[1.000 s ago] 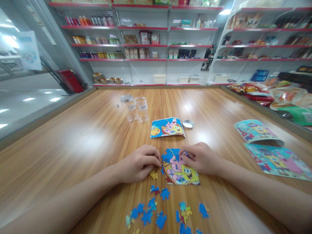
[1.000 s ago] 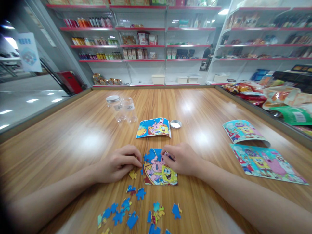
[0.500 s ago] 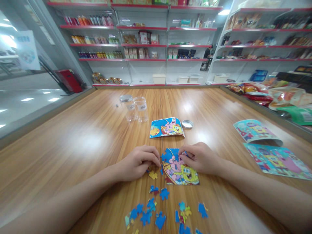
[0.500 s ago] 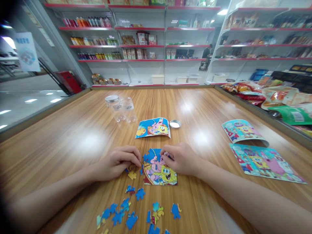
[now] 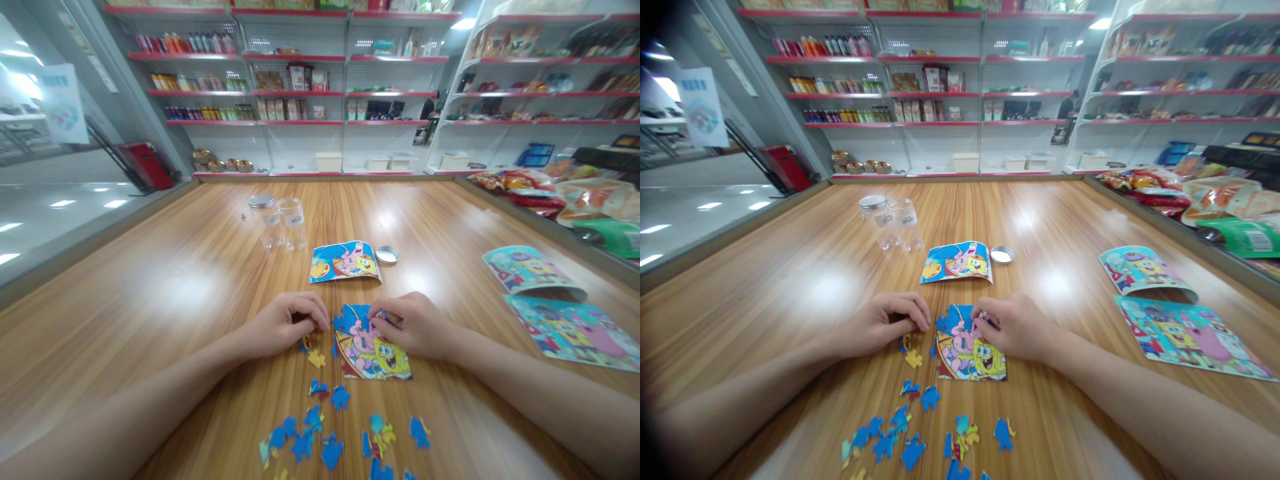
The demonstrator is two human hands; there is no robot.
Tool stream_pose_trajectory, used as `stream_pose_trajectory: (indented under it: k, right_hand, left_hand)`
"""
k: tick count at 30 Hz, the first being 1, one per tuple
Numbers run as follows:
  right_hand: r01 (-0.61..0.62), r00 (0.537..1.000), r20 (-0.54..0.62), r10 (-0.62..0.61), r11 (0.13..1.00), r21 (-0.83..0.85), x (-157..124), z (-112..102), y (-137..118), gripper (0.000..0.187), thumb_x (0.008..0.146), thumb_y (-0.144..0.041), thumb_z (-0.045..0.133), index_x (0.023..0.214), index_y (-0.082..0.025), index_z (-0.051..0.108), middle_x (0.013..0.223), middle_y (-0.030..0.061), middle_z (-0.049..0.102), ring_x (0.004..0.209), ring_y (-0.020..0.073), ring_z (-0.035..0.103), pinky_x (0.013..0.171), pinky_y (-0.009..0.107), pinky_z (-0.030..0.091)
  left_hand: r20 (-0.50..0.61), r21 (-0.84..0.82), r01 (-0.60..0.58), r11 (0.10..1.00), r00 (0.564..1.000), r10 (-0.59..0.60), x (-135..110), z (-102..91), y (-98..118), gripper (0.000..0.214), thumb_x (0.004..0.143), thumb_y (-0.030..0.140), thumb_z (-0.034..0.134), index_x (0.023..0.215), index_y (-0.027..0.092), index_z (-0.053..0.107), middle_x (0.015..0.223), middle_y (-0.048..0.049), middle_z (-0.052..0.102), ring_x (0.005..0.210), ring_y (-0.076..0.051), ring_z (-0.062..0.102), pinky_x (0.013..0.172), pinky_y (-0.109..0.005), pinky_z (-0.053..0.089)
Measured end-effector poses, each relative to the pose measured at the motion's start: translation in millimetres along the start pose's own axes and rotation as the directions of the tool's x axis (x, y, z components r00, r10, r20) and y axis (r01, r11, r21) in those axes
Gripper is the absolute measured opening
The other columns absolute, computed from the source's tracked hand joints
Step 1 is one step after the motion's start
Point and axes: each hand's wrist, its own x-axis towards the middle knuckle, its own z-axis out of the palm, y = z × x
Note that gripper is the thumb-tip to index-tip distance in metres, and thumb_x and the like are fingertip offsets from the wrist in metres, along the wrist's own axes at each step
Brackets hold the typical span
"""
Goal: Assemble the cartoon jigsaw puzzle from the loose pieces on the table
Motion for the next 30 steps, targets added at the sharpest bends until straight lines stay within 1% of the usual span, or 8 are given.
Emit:
stream_pose_trajectory:
  k: [5, 8, 11, 13, 18, 22, 25, 30]
  right_hand:
    - [-0.002, 1.0, -0.004, 0.002, 1.0, -0.008, 1.1, 0.1, 0.2, 0.013, 0.087, -0.026, 0.06, 0.093, -0.023, 0.071, 0.052, -0.0083, 0.045, 0.045, 0.0075, 0.04, 0.052, 0.022, 0.028]
    - [0.002, 1.0, -0.002, -0.002, 1.0, -0.007, 1.1, -0.1, -0.2, 0.014, 0.087, -0.027, 0.06, 0.093, -0.023, 0.072, 0.052, -0.0079, 0.047, 0.045, 0.0075, 0.041, 0.052, 0.022, 0.028]
    - [0.005, 1.0, -0.001, -0.005, 1.0, -0.007, 0.9, -0.6, -0.7, 0.014, 0.088, -0.027, 0.06, 0.093, -0.022, 0.072, 0.052, -0.0077, 0.047, 0.045, 0.0075, 0.041, 0.052, 0.022, 0.028]
    - [0.006, 1.0, -0.002, -0.006, 1.0, -0.009, 0.9, -0.7, -0.8, 0.014, 0.088, -0.026, 0.06, 0.093, -0.022, 0.072, 0.052, -0.0076, 0.048, 0.045, 0.0076, 0.042, 0.052, 0.022, 0.028]
    - [0.012, 1.0, 0.001, -0.012, 1.0, -0.008, 0.9, -0.3, -0.4, 0.014, 0.085, -0.024, 0.06, 0.094, -0.022, 0.071, 0.052, -0.0076, 0.048, 0.046, 0.0079, 0.043, 0.052, 0.022, 0.027]
    - [0.013, 1.0, -0.002, -0.013, 1.0, -0.009, 0.5, -0.4, -0.2, 0.015, 0.085, -0.023, 0.061, 0.096, -0.022, 0.071, 0.052, -0.0078, 0.047, 0.046, 0.008, 0.042, 0.053, 0.022, 0.028]
    - [0.016, 1.0, -0.001, -0.016, 1.0, -0.01, 0.2, -0.5, 0.1, 0.015, 0.085, -0.023, 0.061, 0.096, -0.022, 0.071, 0.053, -0.0079, 0.047, 0.046, 0.008, 0.042, 0.053, 0.022, 0.028]
    - [0.022, 1.0, -0.005, -0.022, 1.0, -0.017, 0.4, 0.3, 0.7, 0.014, 0.085, -0.023, 0.061, 0.095, -0.022, 0.071, 0.052, -0.0078, 0.047, 0.046, 0.008, 0.042, 0.053, 0.022, 0.028]
  left_hand:
    - [0.031, -0.01, 0.01, 1.0, 0.999, -0.01, 0.0, -0.7, 2.7, 0.02, 0.089, 0.009, 0.057, 0.089, 0.016, 0.075, 0.1, -0.0072, 0.068, 0.093, -0.017, 0.065, 0.081, -0.029, 0.051]
    - [0.028, 0.042, 0.032, 0.999, 0.999, -0.033, -0.9, 2.2, 8.3, 0.015, 0.092, 0.017, 0.059, 0.095, 0.016, 0.074, 0.1, -0.0069, 0.064, 0.089, -0.016, 0.063, 0.076, -0.029, 0.05]
    - [0.011, 0.165, 0.03, 0.986, 0.999, -0.033, -3.9, 8.9, 16.9, 0.016, 0.092, 0.03, 0.064, 0.101, 0.018, 0.07, 0.095, -0.0045, 0.061, 0.085, -0.016, 0.058, 0.075, -0.029, 0.047]
    - [0.034, 0.278, -0.002, 0.961, 0.999, -0.007, -6.9, 14.8, 23.5, 0.022, 0.089, 0.039, 0.069, 0.097, 0.019, 0.068, 0.093, -0.0039, 0.059, 0.087, -0.018, 0.055, 0.077, -0.031, 0.045]
    - [0.199, 0.542, -0.131, 0.83, 0.98, 0.024, -13.4, 27.6, 37.8, 0.047, 0.075, 0.061, 0.076, 0.091, 0.019, 0.064, 0.095, -0.0058, 0.058, 0.088, -0.023, 0.051, 0.077, -0.036, 0.04]
    - [0.285, 0.605, -0.177, 0.777, 0.959, -0.003, -14.8, 31.9, 46.8, 0.036, 0.083, 0.052, 0.072, 0.094, 0.019, 0.061, 0.097, -0.0052, 0.06, 0.089, -0.023, 0.053, 0.078, -0.036, 0.039]
    - [0.34, 0.591, -0.193, 0.783, 0.94, -0.025, -14.2, 31.8, 51.9, 0.024, 0.089, 0.041, 0.069, 0.094, 0.019, 0.061, 0.097, -0.0046, 0.061, 0.09, -0.022, 0.054, 0.08, -0.035, 0.04]
    - [0.379, 0.552, -0.196, 0.81, 0.925, -0.035, -12.6, 28.2, 56.1, 0.018, 0.091, 0.034, 0.069, 0.096, 0.019, 0.061, 0.1, -0.0055, 0.062, 0.094, -0.021, 0.055, 0.083, -0.034, 0.044]
